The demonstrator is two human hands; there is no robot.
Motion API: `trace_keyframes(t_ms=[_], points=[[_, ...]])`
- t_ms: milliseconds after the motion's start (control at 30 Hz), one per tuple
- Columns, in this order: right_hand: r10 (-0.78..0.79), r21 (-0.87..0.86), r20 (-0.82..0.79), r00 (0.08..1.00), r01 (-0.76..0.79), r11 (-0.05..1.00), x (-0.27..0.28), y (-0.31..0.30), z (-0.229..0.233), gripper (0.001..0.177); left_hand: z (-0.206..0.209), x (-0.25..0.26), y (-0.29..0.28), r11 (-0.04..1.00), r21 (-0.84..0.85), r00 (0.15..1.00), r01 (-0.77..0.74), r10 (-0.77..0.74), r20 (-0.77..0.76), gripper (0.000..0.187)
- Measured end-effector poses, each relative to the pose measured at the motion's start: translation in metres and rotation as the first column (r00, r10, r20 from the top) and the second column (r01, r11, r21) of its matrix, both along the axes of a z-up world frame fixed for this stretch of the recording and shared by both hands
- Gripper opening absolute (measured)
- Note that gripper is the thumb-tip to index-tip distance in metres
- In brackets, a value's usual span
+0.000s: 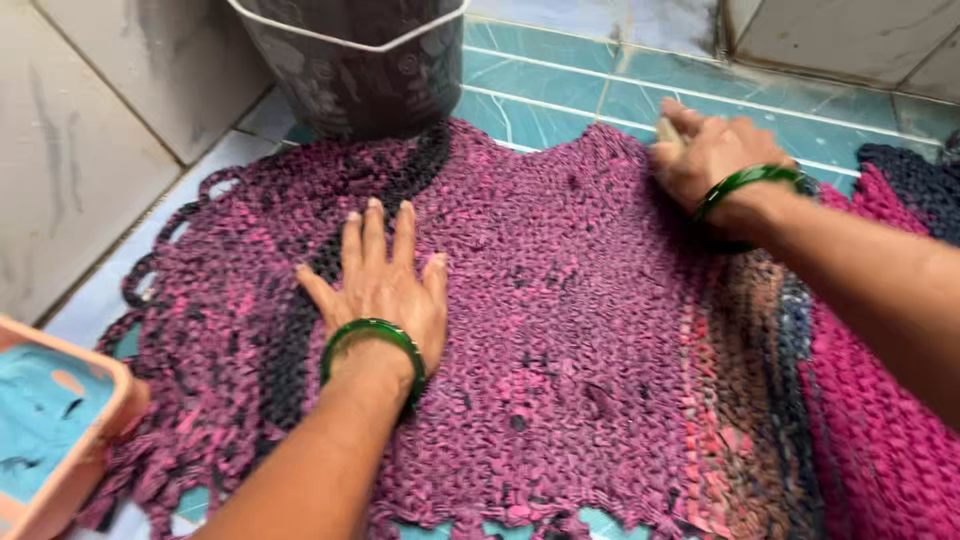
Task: The person scrubs a multi-colored woven rug on a tiled floor using a handheld brush, holding the rug steady with one hand while scrubbing different sections of the fabric.
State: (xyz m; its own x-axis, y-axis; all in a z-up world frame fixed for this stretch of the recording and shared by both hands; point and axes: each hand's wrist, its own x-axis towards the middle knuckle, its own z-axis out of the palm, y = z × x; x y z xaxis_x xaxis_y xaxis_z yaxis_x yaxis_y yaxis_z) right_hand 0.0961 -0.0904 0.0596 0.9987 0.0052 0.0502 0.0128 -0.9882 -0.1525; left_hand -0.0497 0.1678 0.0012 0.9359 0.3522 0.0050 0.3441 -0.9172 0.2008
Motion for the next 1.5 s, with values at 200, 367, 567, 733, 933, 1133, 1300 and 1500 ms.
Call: trace_keyframes(t_ms=[200, 367, 567, 733, 933, 1133, 1300, 1500], points=[[0.119, 0.178, -0.073, 0.990, -0.104, 0.978, -0.069, 0.082, -0.010, 0.055, 0.000, -0.001, 0.000, 1.000, 0.001, 1.000, 0.001, -0.001, -0.010, 0.069], [0.644, -0.191, 0.437, 0.628, -0.635, 0.749, -0.075, 0.074, -0.053, 0.050, -0.006, -0.004, 0.001, 0.999, 0.016, 0.998, 0.035, -0.035, 0.046, 0.064], [0.253, -0.055, 0.209, 0.945, -0.247, 0.967, 0.030, 0.023, -0.026, 0.061, 0.004, -0.002, -0.002, 0.999, -0.024, 0.999, 0.029, -0.029, 0.022, 0.068], [0.314, 0.161, 0.066, 0.947, -0.321, 0.933, 0.003, 0.075, -0.010, 0.056, 0.001, -0.004, -0.001, 0.998, -0.066, 1.000, 0.015, -0.013, 0.018, 0.076], [0.636, -0.012, 0.246, 0.731, -0.654, 0.757, -0.057, 0.134, -0.041, 0.055, -0.007, -0.003, 0.002, 0.997, 0.053, 0.996, -0.058, 0.054, 0.068, 0.098], [0.143, 0.163, -0.010, 0.990, -0.139, 0.977, 0.044, 0.067, -0.017, 0.055, 0.004, -0.001, -0.001, 0.999, -0.009, 0.999, -0.037, 0.037, 0.026, 0.094], [0.474, 0.035, 0.164, 0.865, -0.485, 0.874, 0.032, 0.086, -0.009, 0.054, 0.006, 0.000, -0.001, 0.999, 0.001, 0.999, -0.044, 0.044, 0.013, 0.090], [0.743, -0.044, 0.239, 0.625, -0.758, 0.651, -0.029, 0.150, -0.044, 0.055, -0.002, -0.003, 0.001, 0.999, 0.048, 0.999, -0.008, 0.006, 0.038, 0.088]])
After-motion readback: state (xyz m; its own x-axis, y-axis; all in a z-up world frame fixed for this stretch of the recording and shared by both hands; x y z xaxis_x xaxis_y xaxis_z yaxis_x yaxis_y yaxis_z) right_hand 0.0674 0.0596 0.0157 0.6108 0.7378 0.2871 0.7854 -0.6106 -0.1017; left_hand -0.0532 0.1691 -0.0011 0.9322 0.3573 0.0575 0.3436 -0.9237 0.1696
